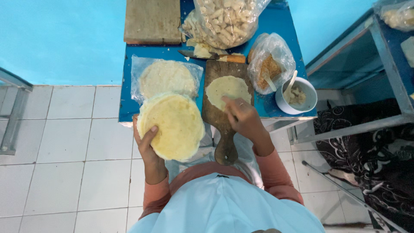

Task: The person sits at a blue table and peels a clear plastic sheet off round dough pieces, stacks the rounds on plastic wrap, then holds each round on a wooden board and trims its edge with a knife, setting trimmed pieces aside.

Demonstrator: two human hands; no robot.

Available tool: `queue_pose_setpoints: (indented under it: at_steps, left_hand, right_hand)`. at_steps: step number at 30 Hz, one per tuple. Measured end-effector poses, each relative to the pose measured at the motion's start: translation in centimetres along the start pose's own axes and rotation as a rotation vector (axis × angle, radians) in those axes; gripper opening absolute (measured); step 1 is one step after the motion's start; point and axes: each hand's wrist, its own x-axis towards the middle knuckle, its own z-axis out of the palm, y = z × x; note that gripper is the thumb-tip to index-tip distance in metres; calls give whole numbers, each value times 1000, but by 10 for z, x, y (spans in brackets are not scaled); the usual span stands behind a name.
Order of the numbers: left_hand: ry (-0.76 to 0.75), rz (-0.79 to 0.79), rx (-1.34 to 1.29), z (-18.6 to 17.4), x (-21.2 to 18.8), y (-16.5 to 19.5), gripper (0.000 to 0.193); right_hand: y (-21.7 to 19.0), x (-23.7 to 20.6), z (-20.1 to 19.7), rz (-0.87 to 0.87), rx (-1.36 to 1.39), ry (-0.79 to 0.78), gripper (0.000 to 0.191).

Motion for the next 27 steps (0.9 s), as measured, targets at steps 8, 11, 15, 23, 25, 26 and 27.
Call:
queue_pose_setpoints:
  at_steps: [8, 11, 15, 23, 25, 26, 27]
  left_hand:
    - [-26, -8, -21, -4, 0, -6, 44]
    - [-74, -4, -10, -6, 2, -18, 42]
    - [-76, -38, 177, 1, 1, -41, 40]
    - [-559, -16, 225, 52, -9, -77, 41]
    - [-578, -79, 280, 61, -16, -75, 41]
    - [-585, -108, 308, 64, -19, -73, 41]
    - [-585, -110, 311, 66, -20, -72, 40]
  right_hand:
    - [24, 1, -11, 165, 106, 142, 37]
    - [47, 21, -9, 176, -29, 145, 50]
    - [37, 29, -6, 88, -141, 179, 50]
    - [-62, -32, -12, 117, 393, 224, 67]
    - [-68, -39, -13, 225, 349, 316, 70]
    - [-67, -41, -13, 243, 429, 323, 65]
    - [-65, -44, -15, 262, 509, 328, 61]
